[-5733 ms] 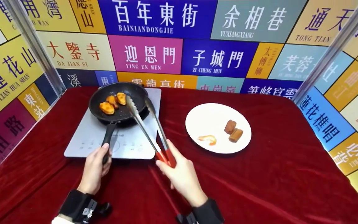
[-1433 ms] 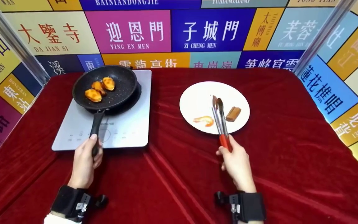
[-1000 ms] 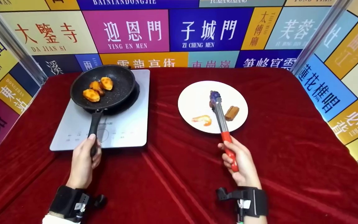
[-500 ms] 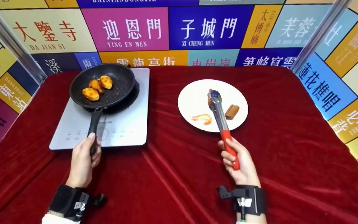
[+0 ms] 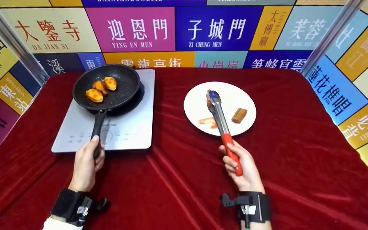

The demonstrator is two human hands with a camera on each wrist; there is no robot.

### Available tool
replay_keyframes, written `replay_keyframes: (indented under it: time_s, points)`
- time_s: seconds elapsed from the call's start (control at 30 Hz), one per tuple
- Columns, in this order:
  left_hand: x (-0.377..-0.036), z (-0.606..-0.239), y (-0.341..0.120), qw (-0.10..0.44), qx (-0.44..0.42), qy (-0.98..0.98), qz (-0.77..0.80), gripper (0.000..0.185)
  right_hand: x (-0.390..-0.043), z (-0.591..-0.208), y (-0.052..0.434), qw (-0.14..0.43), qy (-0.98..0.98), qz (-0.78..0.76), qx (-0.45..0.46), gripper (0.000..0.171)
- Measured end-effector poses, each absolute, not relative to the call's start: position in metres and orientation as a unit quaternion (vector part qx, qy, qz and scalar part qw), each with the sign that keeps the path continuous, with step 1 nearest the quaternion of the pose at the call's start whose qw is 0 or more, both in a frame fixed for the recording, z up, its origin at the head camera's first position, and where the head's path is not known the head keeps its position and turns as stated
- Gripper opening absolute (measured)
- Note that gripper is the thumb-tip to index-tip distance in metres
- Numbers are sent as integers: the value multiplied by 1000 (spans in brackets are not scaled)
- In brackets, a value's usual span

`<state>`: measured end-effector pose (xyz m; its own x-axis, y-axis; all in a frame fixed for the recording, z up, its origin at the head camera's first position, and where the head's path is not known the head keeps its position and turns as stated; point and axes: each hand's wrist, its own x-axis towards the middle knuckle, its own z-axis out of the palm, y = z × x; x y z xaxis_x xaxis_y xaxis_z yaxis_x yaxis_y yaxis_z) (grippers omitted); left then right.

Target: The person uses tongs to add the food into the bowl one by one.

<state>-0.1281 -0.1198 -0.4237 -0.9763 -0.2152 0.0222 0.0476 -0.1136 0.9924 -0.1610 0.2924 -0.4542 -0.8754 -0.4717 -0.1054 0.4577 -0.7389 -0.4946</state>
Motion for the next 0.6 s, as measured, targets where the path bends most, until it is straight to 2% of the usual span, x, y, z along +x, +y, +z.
replay_keyframes:
  time_s: [0.6]
  points:
    - [-128, -422, -120, 87, 66, -661, -742, 46, -157, -449, 265, 273, 266, -922, -67, 36]
